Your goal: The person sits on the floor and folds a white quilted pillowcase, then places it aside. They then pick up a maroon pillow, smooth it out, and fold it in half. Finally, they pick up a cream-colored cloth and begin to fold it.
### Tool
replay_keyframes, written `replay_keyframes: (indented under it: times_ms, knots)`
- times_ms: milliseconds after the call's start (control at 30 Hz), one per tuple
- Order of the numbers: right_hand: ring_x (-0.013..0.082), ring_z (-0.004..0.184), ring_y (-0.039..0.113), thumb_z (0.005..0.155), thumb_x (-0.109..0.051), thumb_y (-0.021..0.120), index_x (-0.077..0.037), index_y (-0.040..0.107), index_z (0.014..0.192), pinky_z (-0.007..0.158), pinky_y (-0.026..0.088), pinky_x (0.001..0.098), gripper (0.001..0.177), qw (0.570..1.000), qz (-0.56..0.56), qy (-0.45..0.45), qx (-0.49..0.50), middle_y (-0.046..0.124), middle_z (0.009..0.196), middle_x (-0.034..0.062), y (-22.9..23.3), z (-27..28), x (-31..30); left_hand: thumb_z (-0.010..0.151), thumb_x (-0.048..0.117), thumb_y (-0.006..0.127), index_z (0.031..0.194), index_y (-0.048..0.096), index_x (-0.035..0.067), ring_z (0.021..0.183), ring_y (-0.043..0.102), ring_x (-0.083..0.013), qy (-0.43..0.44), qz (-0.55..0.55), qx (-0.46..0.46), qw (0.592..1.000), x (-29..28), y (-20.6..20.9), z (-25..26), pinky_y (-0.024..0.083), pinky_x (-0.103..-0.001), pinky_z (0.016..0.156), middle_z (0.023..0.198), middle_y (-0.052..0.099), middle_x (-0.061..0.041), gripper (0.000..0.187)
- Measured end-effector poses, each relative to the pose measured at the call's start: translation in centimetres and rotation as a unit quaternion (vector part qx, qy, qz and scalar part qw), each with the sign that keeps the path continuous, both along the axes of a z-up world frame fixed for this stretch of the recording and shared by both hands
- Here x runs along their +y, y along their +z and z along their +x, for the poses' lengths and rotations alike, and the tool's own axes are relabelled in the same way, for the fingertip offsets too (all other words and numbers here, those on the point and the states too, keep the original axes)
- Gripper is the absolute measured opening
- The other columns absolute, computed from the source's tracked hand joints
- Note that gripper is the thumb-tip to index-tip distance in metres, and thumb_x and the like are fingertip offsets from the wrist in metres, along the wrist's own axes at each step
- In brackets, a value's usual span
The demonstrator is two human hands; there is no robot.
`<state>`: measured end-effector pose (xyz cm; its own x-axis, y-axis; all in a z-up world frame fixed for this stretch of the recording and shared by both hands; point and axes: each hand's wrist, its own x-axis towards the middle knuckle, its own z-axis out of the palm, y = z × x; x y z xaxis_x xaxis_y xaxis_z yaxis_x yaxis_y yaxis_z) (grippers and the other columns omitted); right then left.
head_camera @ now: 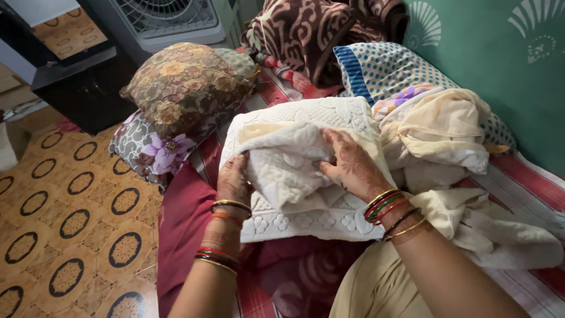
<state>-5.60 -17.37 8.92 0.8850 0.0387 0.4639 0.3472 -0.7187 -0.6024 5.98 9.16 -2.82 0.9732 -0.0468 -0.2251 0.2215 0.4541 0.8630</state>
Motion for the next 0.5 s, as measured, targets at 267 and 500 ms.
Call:
replay_keyframes:
  times_ms: [267,500]
  knots:
    - [0.0110,0.089,0.055,0.102,-0.007,0.057,0.005,0.065,0.116,0.081,0.049,0.0297,0.020,0.946,0.281,0.111,0.117,0.064,0.097,0.0076,-1.4,1.9,4.5,0.091,0.037,0.061,0.124,0.067,0.003,0.096,0.074,-0.0250,-0.056,-0.125,0.029,0.990,4.7,7.5,-2.4,0.061,-0.039,0.086,0.110,0.077,-0.010,0.048]
    - [0.0097,0.106,0.060,0.100,-0.010,0.054,-0.001,0.058,0.131,0.095,0.051,0.0248,0.032,0.896,0.341,0.255,0.124,0.068,0.115,0.0035,-0.8,4.0,8.4,0.066,-0.013,0.072,0.141,0.044,0.021,0.097,0.071,-0.0189,-0.116,0.102,-0.078,0.985,5.2,1.8,-1.7,0.062,-0.035,0.083,0.113,0.069,-0.003,0.087]
